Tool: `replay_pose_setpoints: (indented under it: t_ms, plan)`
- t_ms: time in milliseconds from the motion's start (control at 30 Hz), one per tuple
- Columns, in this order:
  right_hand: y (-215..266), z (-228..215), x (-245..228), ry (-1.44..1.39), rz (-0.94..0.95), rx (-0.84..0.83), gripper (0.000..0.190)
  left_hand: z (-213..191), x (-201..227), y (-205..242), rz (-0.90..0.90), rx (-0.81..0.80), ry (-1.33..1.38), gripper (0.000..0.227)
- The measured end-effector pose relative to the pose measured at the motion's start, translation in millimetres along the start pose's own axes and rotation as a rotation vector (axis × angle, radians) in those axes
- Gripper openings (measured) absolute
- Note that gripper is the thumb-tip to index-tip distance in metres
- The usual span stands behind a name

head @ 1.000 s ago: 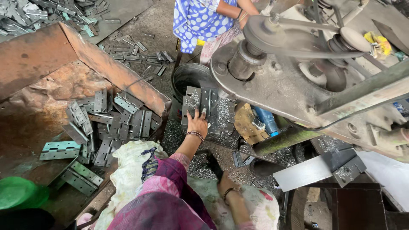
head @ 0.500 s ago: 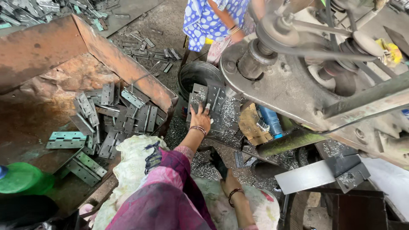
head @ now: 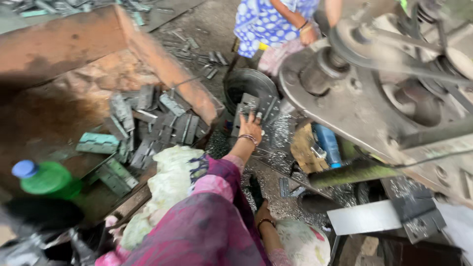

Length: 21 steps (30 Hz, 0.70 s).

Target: The person operates a press machine to shape metal pieces, repeatedly placing them into the press and removing them. The person also sorts and organizes the processed metal pieces into a container.

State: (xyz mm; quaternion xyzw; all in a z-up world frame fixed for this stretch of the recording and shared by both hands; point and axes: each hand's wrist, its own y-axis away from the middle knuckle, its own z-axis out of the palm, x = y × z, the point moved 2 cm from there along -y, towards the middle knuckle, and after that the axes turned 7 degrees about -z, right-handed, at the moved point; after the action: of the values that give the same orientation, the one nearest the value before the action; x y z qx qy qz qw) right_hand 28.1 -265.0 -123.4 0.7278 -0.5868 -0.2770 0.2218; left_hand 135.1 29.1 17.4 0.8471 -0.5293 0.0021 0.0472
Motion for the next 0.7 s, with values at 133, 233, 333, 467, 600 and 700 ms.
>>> replay_pose_setpoints:
  t_ms: [133,233,333,467,600,700]
  plan:
    - [14.5,-10.2,-4.0,-0.026,-0.183,0.141,0.064,-2.9,-26.6,31.5,0.012,0.095,0.152,0.043]
    - [22.9,-29.7,3.4,0.037,-0.323,0.275,0.061,3.3,-74.1,65.0,-0.103,0.312,0.282,0.046]
    - [24.9,-50.0,14.7,0.069,-0.412,0.356,0.065,28.6,-144.1,95.8,-0.330,0.346,0.340,0.041]
    - [22.6,-59.9,19.9,0.123,-0.253,0.244,0.064,87.0,-246.9,163.9,-0.615,0.293,0.443,0.040]
    - [23.7,-61.1,16.4,0.090,-0.263,0.283,0.070,137.8,-309.1,244.4,-1.005,0.102,0.381,0.031]
    - [27.2,-60.7,18.9,0.154,-0.251,0.265,0.058,163.0,-326.6,292.6,-1.344,0.370,0.601,0.067]
